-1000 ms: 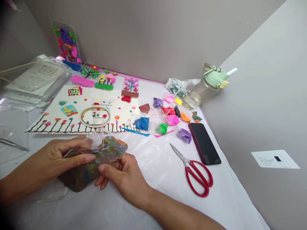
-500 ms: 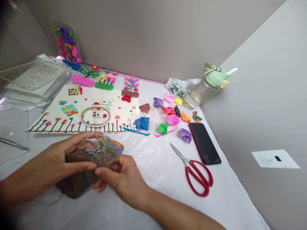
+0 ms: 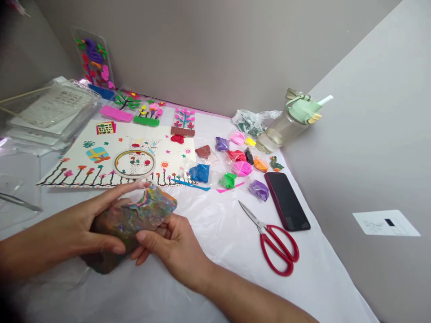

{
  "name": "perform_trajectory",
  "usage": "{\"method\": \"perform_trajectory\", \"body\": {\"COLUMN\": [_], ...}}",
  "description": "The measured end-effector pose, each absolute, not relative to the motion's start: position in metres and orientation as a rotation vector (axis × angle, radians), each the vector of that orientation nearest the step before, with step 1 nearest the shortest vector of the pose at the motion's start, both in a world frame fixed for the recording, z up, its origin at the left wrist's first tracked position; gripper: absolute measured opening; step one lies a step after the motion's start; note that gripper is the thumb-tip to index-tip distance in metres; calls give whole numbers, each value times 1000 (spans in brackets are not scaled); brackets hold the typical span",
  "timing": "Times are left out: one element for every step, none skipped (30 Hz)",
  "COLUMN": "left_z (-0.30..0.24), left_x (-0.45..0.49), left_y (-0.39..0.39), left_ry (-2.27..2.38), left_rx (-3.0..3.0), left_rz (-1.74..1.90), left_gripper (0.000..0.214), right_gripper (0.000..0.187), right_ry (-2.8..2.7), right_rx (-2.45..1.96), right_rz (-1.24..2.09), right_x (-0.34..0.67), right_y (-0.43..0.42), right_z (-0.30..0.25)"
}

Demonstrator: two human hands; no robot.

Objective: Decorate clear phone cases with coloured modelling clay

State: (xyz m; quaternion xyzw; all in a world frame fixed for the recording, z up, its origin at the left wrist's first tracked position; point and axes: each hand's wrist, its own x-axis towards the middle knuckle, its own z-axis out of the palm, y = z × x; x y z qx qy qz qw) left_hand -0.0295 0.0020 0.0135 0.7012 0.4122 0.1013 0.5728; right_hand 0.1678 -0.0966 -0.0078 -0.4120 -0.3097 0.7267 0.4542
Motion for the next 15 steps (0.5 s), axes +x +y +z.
{"method": "perform_trajectory", "body": {"left_z": [13, 14, 14, 15, 16, 17, 17, 17, 17, 16, 16, 15, 14, 13, 13], "left_x": [-27, -24, -22, -20, -19, -19, -19, -20, -22, -25, -28, -31, -34, -37, -38], "left_y": [0, -2, -4, -6, -6, -6, -5, -4, -2, 0, 3, 5, 7, 8, 9], "left_ry": [979, 982, 984, 991, 1000, 1005, 1010, 1013, 1011, 1002, 990, 973, 957, 940, 927], "left_rx": [1600, 1545, 1496, 1480, 1490, 1511, 1534, 1557, 1580, 1600, 1621, 1647, 1678, 1704, 1719], "left_rz": [229, 207, 189, 191, 195, 197, 197, 192, 186, 177, 169, 162, 155, 141, 125], "left_gripper": [91, 92, 91, 89, 86, 84, 81, 79, 77, 75, 73, 70, 68, 68, 71], "right_gripper": [39, 39, 40, 40, 41, 41, 40, 40, 39, 38, 38, 38, 39, 40, 41], "right_ry": [-757, -747, -738, -731, -727, -727, -727, -727, -723, -717, -712, -709, -707, -706, -705], "right_rx": [-1009, -1003, -999, -997, -998, -1000, -1002, -1004, -1007, -1010, -1018, -1029, -1042, -1055, -1065], "right_rz": [1797, 1800, 1804, 1804, 1805, 1804, 1805, 1807, 1810, 1813, 1820, 1828, 1836, 1841, 1844], "right_x": [168, 169, 169, 169, 170, 170, 170, 170, 169, 169, 168, 168, 167, 167, 166], "right_y": [-97, -97, -96, -96, -96, -95, -95, -95, -94, -94, -94, -94, -94, -94, -94], "right_z": [-8, -8, -8, -8, -7, -7, -7, -7, -6, -6, -6, -5, -5, -5, -4]}}
